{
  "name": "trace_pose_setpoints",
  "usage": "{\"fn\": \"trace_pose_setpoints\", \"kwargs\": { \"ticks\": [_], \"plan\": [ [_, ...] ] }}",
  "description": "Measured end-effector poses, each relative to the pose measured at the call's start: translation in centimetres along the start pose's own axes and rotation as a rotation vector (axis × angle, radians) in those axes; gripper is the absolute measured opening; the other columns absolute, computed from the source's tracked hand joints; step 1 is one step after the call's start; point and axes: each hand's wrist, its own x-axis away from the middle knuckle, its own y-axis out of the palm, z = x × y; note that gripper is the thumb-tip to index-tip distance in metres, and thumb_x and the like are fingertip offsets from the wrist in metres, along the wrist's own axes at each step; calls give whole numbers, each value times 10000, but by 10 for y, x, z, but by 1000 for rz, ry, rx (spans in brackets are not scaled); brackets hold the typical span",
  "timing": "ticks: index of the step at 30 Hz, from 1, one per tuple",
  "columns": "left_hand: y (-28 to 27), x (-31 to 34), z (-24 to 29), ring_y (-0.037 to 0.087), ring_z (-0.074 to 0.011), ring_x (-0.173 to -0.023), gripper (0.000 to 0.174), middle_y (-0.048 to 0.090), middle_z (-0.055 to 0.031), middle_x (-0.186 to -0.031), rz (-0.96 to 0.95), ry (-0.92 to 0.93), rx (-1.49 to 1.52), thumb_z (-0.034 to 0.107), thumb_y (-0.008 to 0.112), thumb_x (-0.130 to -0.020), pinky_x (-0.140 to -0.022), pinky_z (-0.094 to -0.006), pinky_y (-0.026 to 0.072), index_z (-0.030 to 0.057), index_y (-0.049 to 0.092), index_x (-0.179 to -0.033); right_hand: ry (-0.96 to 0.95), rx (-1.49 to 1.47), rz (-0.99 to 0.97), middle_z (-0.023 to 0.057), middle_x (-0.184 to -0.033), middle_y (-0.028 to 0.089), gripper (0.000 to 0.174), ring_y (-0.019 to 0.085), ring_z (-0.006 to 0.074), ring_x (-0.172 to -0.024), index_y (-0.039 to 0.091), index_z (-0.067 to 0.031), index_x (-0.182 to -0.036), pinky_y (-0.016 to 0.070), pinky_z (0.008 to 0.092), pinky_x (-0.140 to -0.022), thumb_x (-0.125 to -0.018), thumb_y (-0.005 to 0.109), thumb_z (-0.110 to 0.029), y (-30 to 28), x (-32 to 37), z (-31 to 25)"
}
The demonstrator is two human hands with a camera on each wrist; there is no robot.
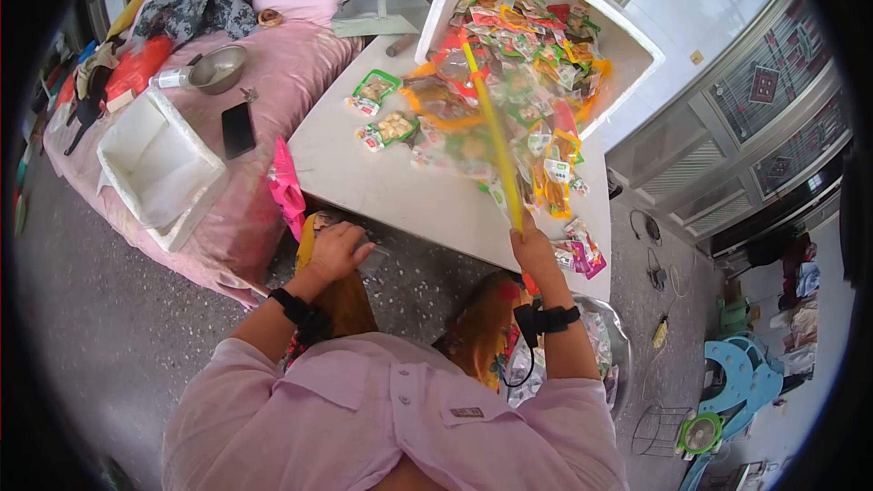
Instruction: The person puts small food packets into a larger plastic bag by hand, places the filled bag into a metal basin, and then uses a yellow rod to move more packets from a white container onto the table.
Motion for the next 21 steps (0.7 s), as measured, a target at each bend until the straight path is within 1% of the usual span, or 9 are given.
{"fn": "trace_pose_setpoints", "kwargs": {
  "ticks": [2,5,8,11,14,17,19,21],
  "plan": [
    [-1,0,0,539,-288,-742,273,553,-100,-783,-19,-14,13,299,599,-705,-654,-378,426,62,555,-832,-14,-13,-4,265,-682,544,472,541,412,-670,295,-9,-1202,429,480,-619,-796,451,-192,-1,23,-2],
    [-2,1,0,539,-290,-745,273,554,-101,-784,-28,-6,2,299,598,-706,-656,-378,426,63,555,-836,35,-85,-70,271,-720,545,474,542,411,-692,297,-4,-1204,428,479,-627,-798,459,-185,-7,61,-6],
    [-2,1,0,543,-270,-704,259,543,-84,-750,16,40,-21,297,602,-705,-621,-369,431,69,551,-818,42,-100,-62,277,-808,543,469,541,407,-756,301,0,-1204,436,459,-652,-797,460,-172,-10,101,-12],
    [-1,2,0,539,-289,-750,271,554,-97,-798,-39,-6,3,295,602,-705,-655,-379,426,65,552,-841,48,-208,-38,270,-912,534,457,536,397,-838,308,8,-1208,446,415,-701,-804,453,-149,-17,128,-21],
    [-1,0,2,538,-287,-755,264,553,-95,-803,-46,0,-1,291,603,-705,-659,-380,425,68,552,-837,135,-428,-86,260,-962,526,457,548,369,-871,317,2,-1217,441,376,-742,-809,462,-145,-22,129,-22],
    [3,-2,3,538,-283,-761,267,554,-91,-800,-23,14,16,297,602,-706,-666,-380,425,71,552,-840,173,-438,-36,246,-970,534,469,566,330,-855,323,-9,-1224,436,359,-754,-808,486,-151,-33,98,-32],
    [8,-2,2,538,-281,-765,271,554,-92,-799,-33,10,11,301,602,-706,-670,-378,425,71,552,-841,110,-418,17,211,-907,554,463,585,275,-760,339,-49,-1227,460,344,-692,-809,488,-183,-14,61,-10],
    [8,-2,2,539,-281,-766,275,553,-93,-796,-43,1,2,304,601,-706,-671,-376,425,70,552,-842,204,-465,-112,189,-870,552,447,582,244,-672,352,-67,-1221,472,326,-620,-809,473,-190,-31,25,-31]
  ]
}}
